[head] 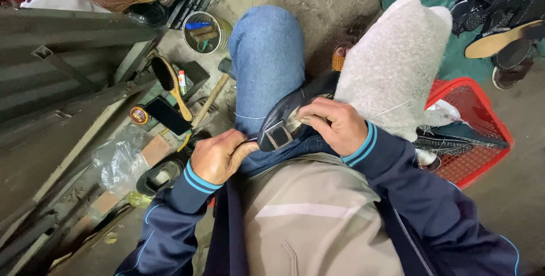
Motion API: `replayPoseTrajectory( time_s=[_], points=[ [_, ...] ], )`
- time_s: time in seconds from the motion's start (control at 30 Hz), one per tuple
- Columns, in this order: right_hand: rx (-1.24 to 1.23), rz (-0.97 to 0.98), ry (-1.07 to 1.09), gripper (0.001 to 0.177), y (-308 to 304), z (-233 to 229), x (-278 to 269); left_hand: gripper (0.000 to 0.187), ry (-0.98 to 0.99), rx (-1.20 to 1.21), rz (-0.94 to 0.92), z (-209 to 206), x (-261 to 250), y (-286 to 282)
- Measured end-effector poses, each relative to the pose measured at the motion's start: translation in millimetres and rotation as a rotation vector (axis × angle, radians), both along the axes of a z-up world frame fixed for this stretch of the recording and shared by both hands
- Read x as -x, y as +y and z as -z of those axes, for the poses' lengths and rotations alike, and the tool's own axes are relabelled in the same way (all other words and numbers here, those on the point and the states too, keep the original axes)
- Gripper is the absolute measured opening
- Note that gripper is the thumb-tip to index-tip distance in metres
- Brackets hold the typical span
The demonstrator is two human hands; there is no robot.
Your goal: Hand-sewing the sole of a shoe using a needle and thread in a repair shop.
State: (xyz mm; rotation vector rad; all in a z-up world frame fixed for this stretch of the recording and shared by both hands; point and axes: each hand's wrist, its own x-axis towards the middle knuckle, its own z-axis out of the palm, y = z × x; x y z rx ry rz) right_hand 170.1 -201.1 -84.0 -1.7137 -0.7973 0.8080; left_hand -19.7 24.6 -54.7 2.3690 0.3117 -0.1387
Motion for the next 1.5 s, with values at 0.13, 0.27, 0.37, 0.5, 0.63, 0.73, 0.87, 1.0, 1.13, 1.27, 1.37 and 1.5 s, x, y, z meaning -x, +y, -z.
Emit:
replayPoseTrajectory(
  time_s=[0.13, 0.27, 0.37, 0.5, 0.63, 0.73, 0.87, 1.0, 1.13, 1.27, 1.37, 1.5],
  points=[
    [0.002, 0.002, 0.009, 0.015, 7, -6, 4, 0.04, 0.022, -0.036, -0.031, -5, 0, 1],
    [-0.012, 0.03, 0.034, 0.012, 10, -3, 8, 0.049, 0.065, -0.086, -0.05, -11, -2, -1],
    [-0.013, 0.045, 0.045, 0.012, 13, -4, 9, 0.054, 0.109, -0.111, -0.065, -10, 0, -3],
    [-0.002, 0.077, 0.056, 0.012, 14, -5, 15, 0.058, 0.151, -0.113, -0.089, -12, -2, -3],
    [0.023, 0.066, 0.025, 0.012, 13, -11, 20, 0.059, 0.167, -0.124, -0.102, -14, -1, 0],
    [0.003, 0.061, -0.001, 0.011, 14, -13, 25, 0.071, 0.278, -0.266, -0.158, -18, 2, 9],
    [0.012, 0.14, -0.065, 0.013, 16, -26, 39, 0.073, 0.251, -0.253, -0.194, -25, -1, 4],
    [0.019, 0.263, -0.338, 0.069, 23, -35, 54, 0.069, 0.198, -0.297, -0.204, -26, -3, 0],
    [-0.037, 0.032, -0.625, 0.099, 35, -33, 43, 0.061, 0.122, -0.274, -0.16, -37, -7, -2],
    [-0.017, 0.111, -0.503, 0.071, 35, -37, 35, 0.054, 0.067, -0.205, -0.162, -48, -10, -2],
    [-0.106, 0.188, -0.078, 0.07, 22, -35, 23, 0.038, -0.012, 0.015, -0.198, -56, -20, -8],
    [-0.328, 0.223, 0.285, 0.069, 7, -39, -1, 0.012, -0.258, 0.38, -0.202, -65, -55, -30]
  ],
)
